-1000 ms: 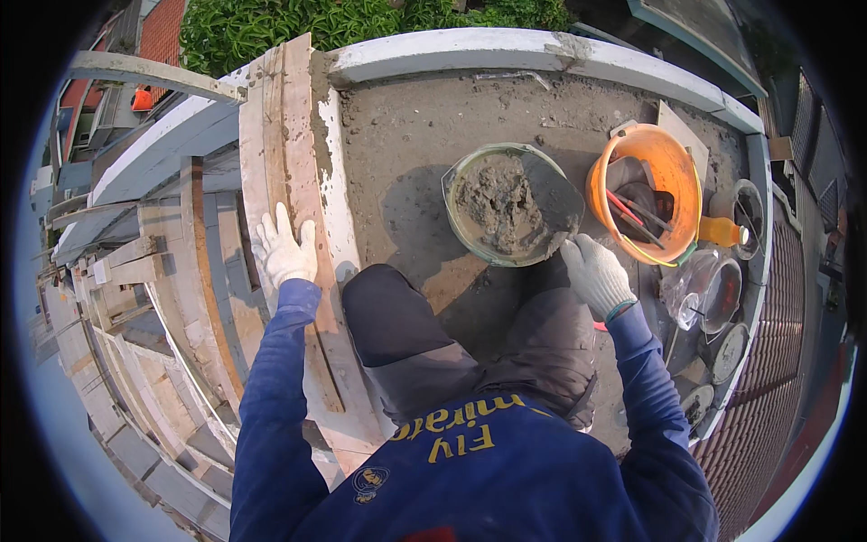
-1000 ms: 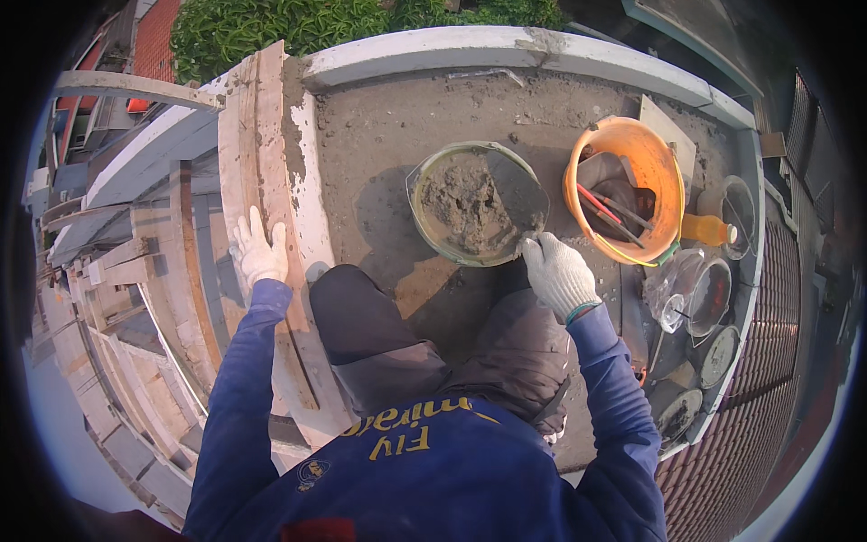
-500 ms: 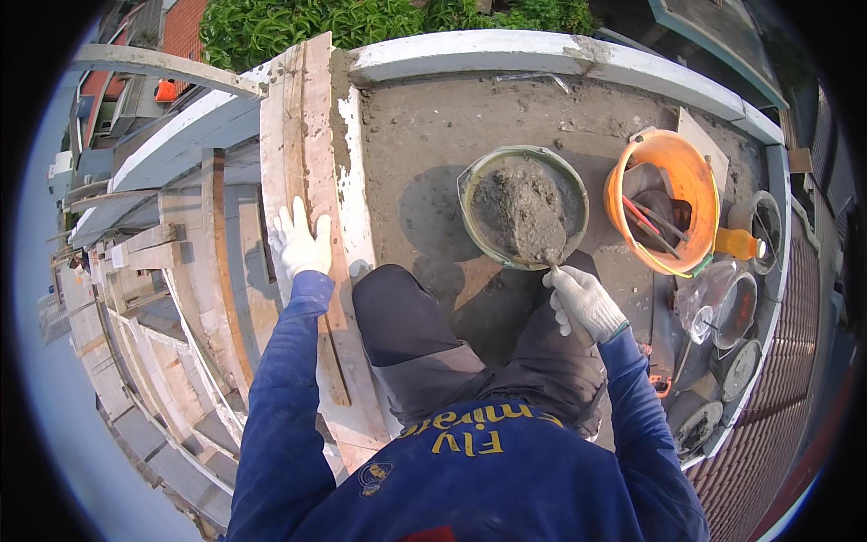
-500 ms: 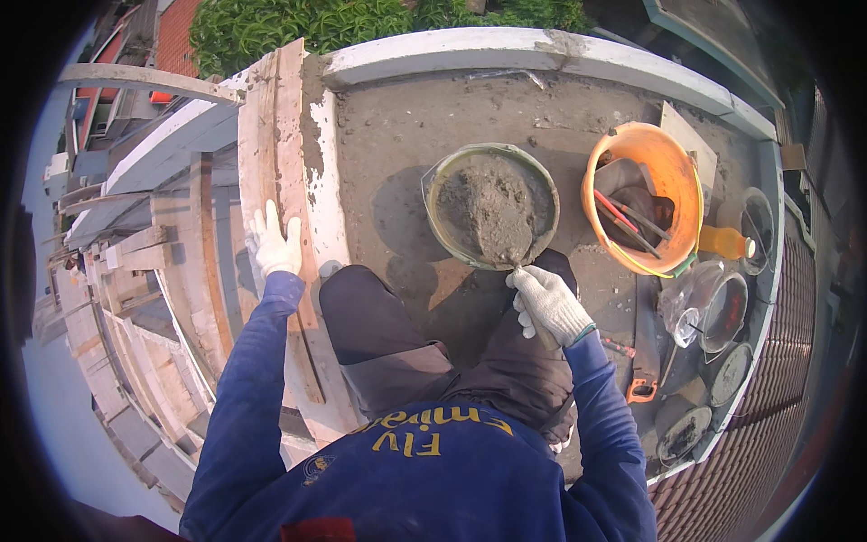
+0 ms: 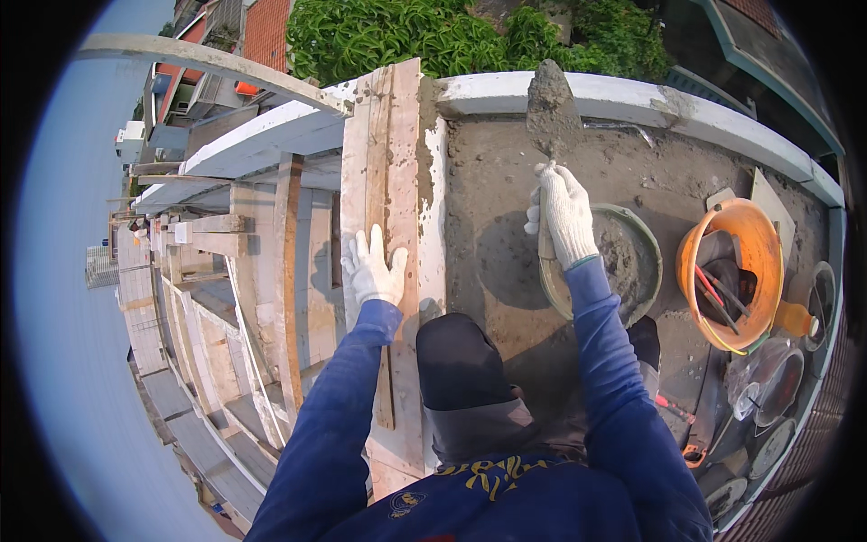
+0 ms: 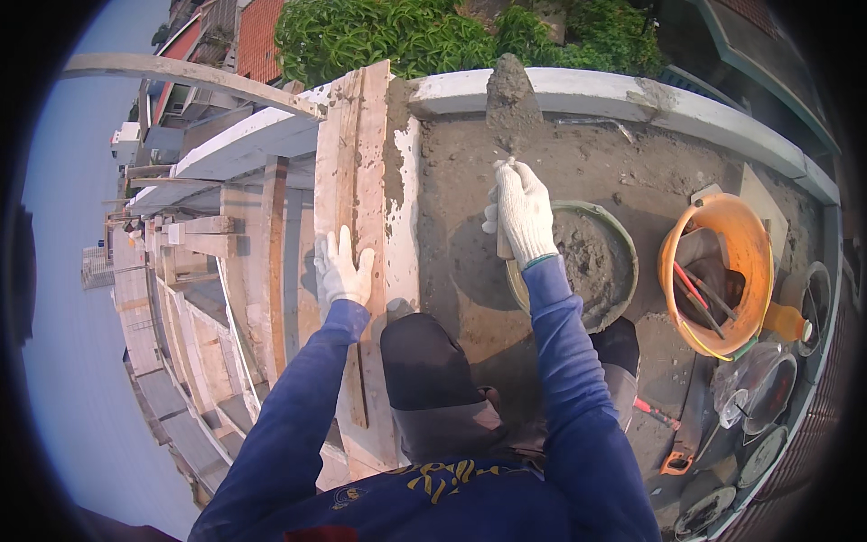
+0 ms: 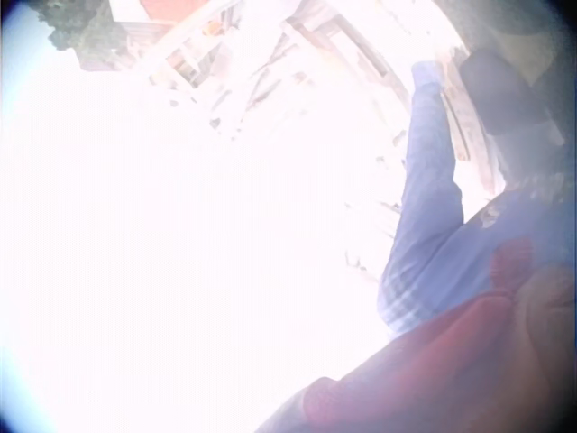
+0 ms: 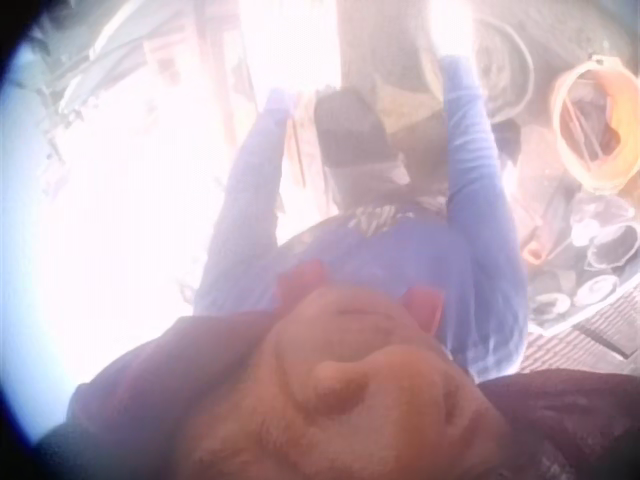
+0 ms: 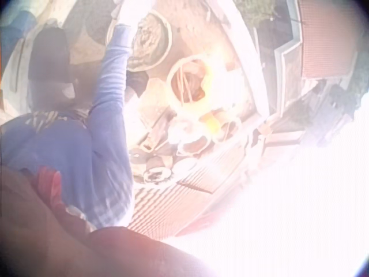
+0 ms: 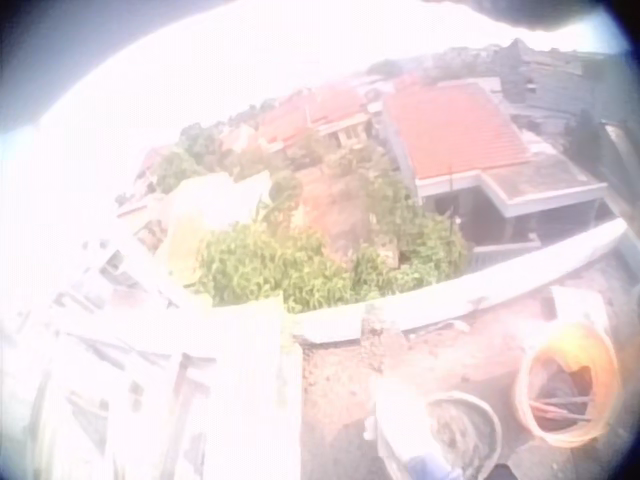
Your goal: The person positions a wooden plank on a concrete ledge, hammers nails into it, then scoops cement from a bucket and spreads it along the plank using a trowel.
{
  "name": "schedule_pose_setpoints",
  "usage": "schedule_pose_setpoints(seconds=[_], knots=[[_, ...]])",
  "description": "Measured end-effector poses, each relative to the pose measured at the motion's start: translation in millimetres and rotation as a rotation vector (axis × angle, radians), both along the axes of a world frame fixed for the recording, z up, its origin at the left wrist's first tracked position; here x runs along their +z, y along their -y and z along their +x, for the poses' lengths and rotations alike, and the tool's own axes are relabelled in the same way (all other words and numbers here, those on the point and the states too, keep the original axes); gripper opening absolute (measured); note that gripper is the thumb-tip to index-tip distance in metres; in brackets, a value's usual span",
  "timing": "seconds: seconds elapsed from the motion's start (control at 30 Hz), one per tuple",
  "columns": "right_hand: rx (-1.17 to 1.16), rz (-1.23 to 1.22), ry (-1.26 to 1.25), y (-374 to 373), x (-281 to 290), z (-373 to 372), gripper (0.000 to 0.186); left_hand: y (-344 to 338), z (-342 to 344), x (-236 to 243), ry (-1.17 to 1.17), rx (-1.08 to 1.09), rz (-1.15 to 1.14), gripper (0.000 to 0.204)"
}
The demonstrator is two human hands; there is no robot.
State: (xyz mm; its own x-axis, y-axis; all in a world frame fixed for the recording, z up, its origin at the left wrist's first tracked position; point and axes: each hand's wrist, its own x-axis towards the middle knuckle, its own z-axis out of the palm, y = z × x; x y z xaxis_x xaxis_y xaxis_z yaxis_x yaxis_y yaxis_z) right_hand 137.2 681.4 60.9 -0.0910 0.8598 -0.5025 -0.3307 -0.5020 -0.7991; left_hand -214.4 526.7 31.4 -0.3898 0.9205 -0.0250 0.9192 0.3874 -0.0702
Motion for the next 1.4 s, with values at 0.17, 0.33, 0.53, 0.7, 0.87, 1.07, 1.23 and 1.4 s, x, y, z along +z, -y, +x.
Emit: schedule_pose_setpoints(seconds=[0.17,0.33,0.53,0.7,0.87,1.07,1.23,1.4], knots=[[-0.367,0.389,0.808,-92,-53,-86,0.044,-1,0,-5,-0.009,-0.006,0.011,0.082],[0.158,0.506,0.779,-107,-88,-132,0.043,-12,7,-3,0.006,-0.015,-0.012,0.082],[0.085,0.268,0.562,30,-73,-101,0.043,-5,0,-3,-0.009,-0.015,-0.001,0.083],[0.136,-0.01,0.502,110,8,21,0.043,0,0,-5,-0.013,0.0,-0.024,0.083],[0.289,-0.107,0.913,163,30,154,0.041,-5,-1,0,0.035,0.036,-0.015,0.083],[0.459,0.175,0.787,95,57,105,0.038,-6,3,23,0.041,0.023,-0.026,0.077],[0.583,0.127,0.343,-56,73,-44,0.043,3,-3,14,0.082,0.048,0.042,0.065],[0.612,0.121,0.403,-171,45,-151,0.044,-4,1,16,0.14,0.031,0.086,0.062]])
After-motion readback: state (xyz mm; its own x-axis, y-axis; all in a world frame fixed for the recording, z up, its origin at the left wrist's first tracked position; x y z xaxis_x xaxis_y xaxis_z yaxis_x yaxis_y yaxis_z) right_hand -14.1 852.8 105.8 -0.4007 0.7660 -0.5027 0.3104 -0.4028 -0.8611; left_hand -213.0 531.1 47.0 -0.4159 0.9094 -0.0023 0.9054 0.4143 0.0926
